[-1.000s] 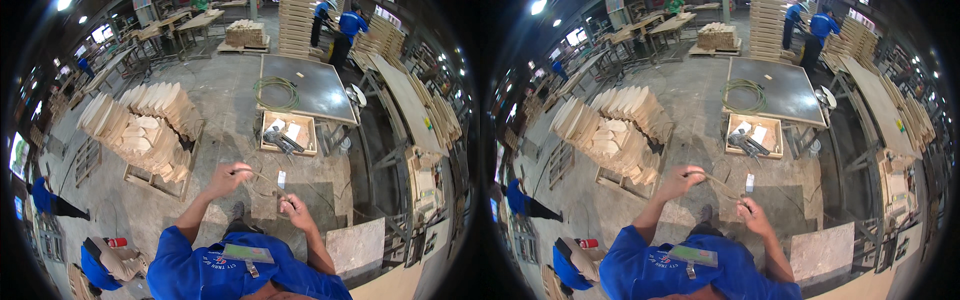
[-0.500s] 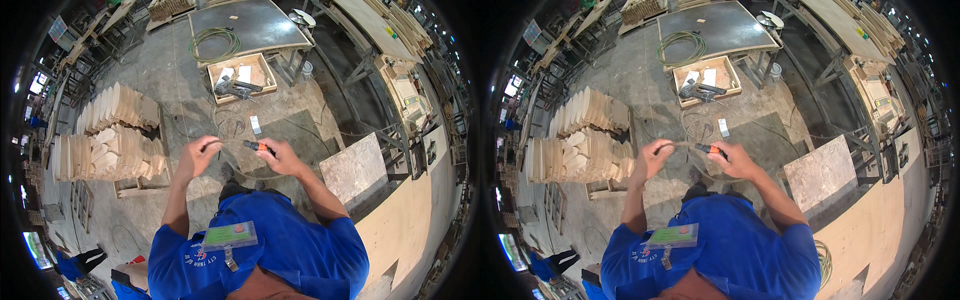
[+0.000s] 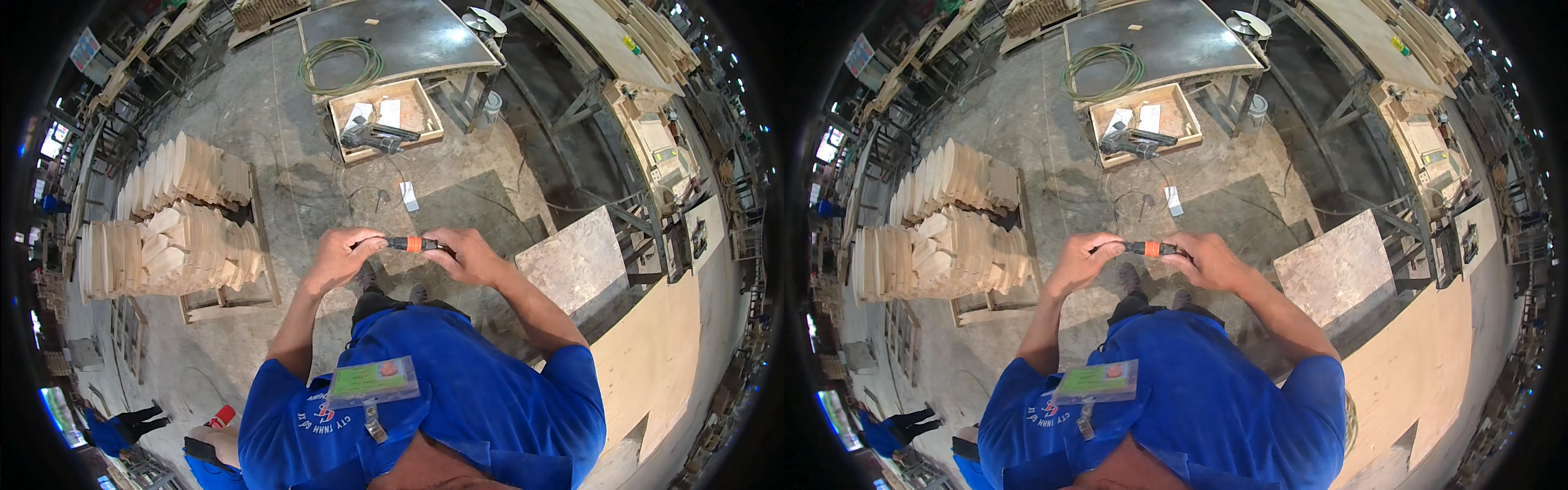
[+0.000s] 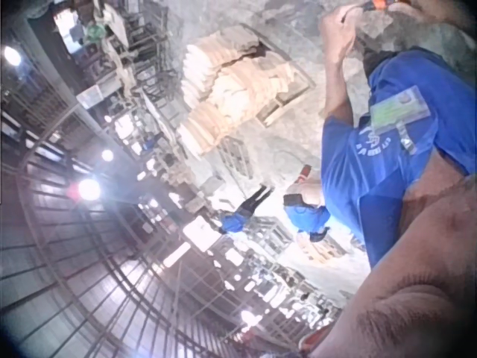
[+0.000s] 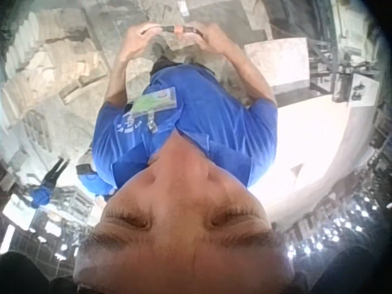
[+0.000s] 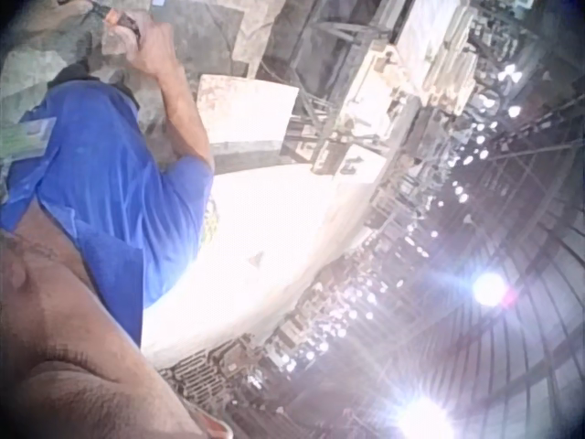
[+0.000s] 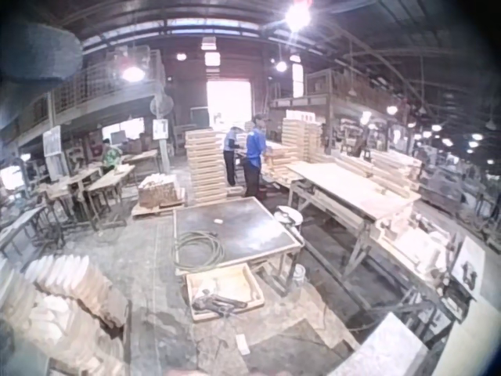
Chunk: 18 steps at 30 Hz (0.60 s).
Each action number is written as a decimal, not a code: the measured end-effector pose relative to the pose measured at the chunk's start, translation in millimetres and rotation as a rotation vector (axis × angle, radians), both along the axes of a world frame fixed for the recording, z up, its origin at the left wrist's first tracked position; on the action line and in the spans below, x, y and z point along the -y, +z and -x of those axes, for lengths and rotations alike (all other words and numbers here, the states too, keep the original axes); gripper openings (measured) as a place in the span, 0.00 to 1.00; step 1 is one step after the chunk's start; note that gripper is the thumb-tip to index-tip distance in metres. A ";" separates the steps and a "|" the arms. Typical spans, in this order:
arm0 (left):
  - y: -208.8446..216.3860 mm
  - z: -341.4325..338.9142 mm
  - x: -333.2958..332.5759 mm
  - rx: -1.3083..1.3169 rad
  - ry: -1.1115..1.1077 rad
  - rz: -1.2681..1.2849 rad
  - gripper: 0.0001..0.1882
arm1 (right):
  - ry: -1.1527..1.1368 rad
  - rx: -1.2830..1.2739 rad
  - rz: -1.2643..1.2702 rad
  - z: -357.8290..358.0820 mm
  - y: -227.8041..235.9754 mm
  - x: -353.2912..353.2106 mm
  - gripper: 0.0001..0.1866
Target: The person coils a green hose, places it on a table, then picks up a nail gun and a box of nails. They walk through the workshop carrying the items and place them on a workbench.
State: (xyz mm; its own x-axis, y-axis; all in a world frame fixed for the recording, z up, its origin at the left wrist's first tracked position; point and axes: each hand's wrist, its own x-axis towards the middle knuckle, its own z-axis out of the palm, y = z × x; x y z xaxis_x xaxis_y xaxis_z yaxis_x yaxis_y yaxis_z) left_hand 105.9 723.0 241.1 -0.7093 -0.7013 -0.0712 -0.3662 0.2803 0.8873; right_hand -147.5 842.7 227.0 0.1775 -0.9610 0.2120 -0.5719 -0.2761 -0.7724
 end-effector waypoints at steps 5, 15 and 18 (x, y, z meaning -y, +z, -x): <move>-4.0 -9.1 -0.3 -0.036 -0.019 -0.013 0.13 | -0.063 0.029 0.016 -12.3 2.0 -5.3 0.15; -18.9 -37.6 -7.4 0.073 -0.068 -0.144 0.13 | 0.010 -0.283 0.055 11.1 -12.7 -20.2 0.18; -39.5 -68.5 2.5 0.001 0.209 -0.092 0.13 | -0.219 -0.629 -0.021 113.9 -3.8 -16.7 0.19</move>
